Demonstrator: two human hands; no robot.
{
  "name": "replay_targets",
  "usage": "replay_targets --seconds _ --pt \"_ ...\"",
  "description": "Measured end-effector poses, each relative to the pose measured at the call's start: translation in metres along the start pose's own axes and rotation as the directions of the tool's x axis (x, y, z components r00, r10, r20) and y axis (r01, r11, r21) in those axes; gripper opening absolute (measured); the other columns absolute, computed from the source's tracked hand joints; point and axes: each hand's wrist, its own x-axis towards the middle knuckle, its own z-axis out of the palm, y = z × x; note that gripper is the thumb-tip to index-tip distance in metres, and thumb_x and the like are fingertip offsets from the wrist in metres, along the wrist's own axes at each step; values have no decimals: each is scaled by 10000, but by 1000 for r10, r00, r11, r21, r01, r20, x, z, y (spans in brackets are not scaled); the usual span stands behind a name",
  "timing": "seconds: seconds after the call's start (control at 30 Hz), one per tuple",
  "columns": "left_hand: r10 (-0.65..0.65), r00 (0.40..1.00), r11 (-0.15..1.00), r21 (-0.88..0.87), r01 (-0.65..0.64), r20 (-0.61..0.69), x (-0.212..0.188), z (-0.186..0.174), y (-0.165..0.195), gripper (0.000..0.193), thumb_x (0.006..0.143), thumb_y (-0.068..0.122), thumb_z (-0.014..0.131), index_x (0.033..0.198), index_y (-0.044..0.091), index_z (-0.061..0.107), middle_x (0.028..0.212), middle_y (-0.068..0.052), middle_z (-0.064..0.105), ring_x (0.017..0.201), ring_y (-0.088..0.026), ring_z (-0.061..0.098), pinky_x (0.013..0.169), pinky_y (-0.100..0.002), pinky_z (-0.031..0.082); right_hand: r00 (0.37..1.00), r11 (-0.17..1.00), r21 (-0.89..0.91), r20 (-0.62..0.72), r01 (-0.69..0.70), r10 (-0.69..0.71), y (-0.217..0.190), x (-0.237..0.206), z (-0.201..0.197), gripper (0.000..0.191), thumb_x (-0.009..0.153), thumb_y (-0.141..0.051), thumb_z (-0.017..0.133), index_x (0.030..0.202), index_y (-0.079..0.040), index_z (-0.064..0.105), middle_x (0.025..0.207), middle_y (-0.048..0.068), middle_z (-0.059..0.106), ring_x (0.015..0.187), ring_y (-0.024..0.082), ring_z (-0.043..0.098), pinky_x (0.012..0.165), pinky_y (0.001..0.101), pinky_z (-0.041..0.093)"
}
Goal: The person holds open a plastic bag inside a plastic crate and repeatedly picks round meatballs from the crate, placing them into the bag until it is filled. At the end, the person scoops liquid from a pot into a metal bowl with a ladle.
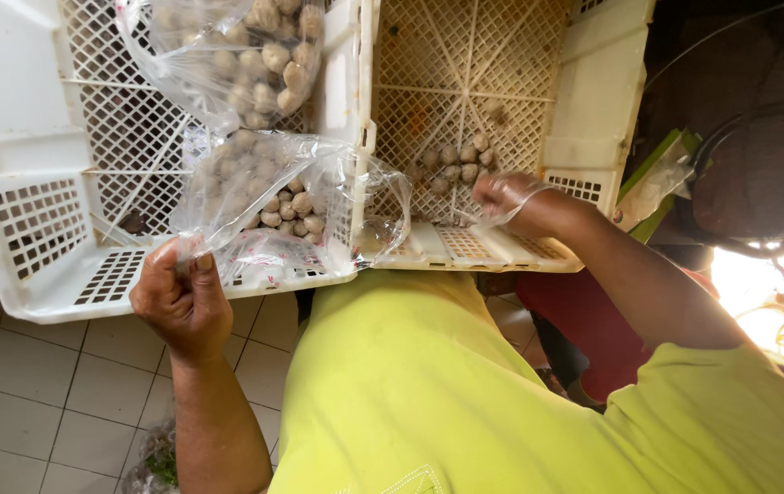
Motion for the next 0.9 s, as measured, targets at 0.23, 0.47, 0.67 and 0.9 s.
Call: replay_targets --seconds 0.23,0.47,0.67,0.9 --pt "34 999 999 21 -35 9 1 -1 -1 189 1115 45 697 1240 -65 605 945 -86 707 691 -47 572 640 -183 464 987 994 -111 163 17 2 8 36 35 292 918 -127 655 1209 -98 634 1126 165 710 1046 341 681 910 460 534" --pt "26 1000 998 58 -26 -9 1 0 2 176 1084 40 710 1206 -55 626 886 -62 671 645 -47 543 610 -185 438 981 997 -41 183 65 -57 3 55 46 350 864 -54 643 1208 -112 652 1100 137 735 1010 313 717 883 430 565" --pt "67 998 996 55 -66 -18 2 0 -2 189 1070 36 723 1211 -46 627 1002 -107 727 653 -43 529 610 -184 438 956 973 -201 289 117 -55 -12 48 18 406 915 -67 609 1307 -156 662 1221 94 747 1122 273 707 991 417 547" --pt "57 998 998 26 -57 -1 3 0 -3 197 1075 15 700 1241 -46 613 1068 -118 731 675 -39 563 620 -180 461 842 738 -416 162 531 -515 -51 54 24 400 1019 -221 529 1382 -57 567 1411 208 550 1272 381 553 1067 507 443"
